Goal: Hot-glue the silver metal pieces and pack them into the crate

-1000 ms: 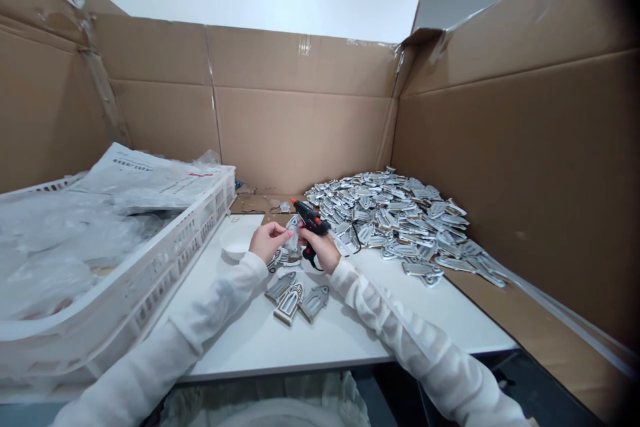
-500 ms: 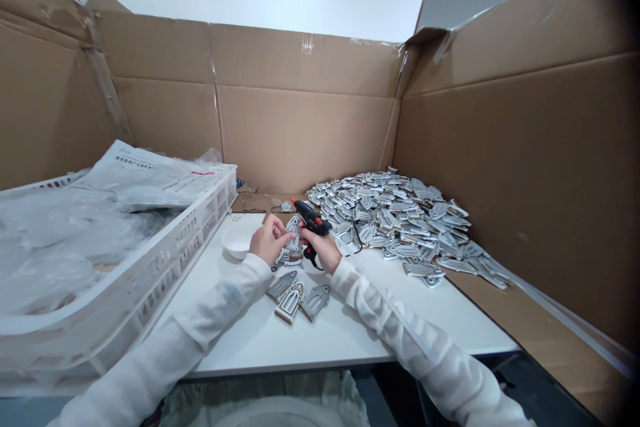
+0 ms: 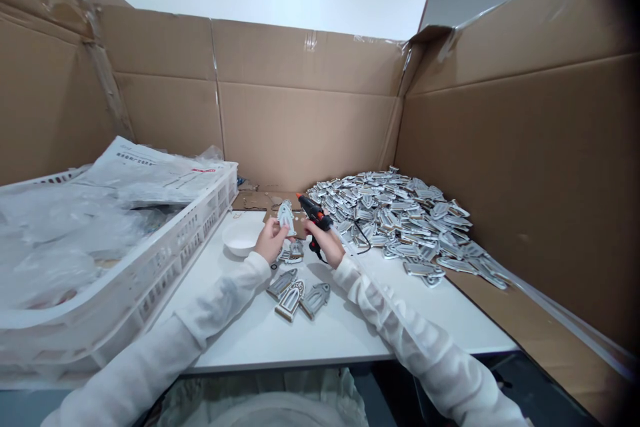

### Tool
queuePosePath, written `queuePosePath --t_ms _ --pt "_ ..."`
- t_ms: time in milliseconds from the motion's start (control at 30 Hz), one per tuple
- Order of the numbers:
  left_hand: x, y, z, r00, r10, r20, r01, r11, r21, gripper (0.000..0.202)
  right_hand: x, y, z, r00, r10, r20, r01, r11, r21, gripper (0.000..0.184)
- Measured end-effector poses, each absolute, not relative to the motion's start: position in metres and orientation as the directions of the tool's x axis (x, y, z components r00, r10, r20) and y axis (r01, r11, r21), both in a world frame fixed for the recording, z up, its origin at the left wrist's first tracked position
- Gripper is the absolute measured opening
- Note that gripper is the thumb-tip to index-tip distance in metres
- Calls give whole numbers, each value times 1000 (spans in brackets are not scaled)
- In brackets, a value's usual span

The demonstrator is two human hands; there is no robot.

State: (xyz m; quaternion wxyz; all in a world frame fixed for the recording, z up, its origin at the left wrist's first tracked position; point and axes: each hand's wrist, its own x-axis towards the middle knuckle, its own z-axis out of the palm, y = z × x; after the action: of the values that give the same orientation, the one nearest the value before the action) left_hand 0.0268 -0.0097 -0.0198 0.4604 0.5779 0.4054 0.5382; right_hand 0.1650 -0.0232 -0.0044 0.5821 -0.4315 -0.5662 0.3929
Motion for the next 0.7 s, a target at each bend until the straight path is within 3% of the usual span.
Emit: queuePosePath --t_ms 100,467,700 --pt "22 -7 -18 -1 973 233 -71 -232 970 28 168 -24 -2 22 941 338 120 333 -935 36" --pt "23 -11 -14 12 983 182 -49 -181 982 22 164 -24 -2 -74 947 312 41 316 -948 41" --pt "23 -10 -15 31 983 180 -51 -178 983 25 166 -20 -6 -86 940 329 153 339 -928 46"
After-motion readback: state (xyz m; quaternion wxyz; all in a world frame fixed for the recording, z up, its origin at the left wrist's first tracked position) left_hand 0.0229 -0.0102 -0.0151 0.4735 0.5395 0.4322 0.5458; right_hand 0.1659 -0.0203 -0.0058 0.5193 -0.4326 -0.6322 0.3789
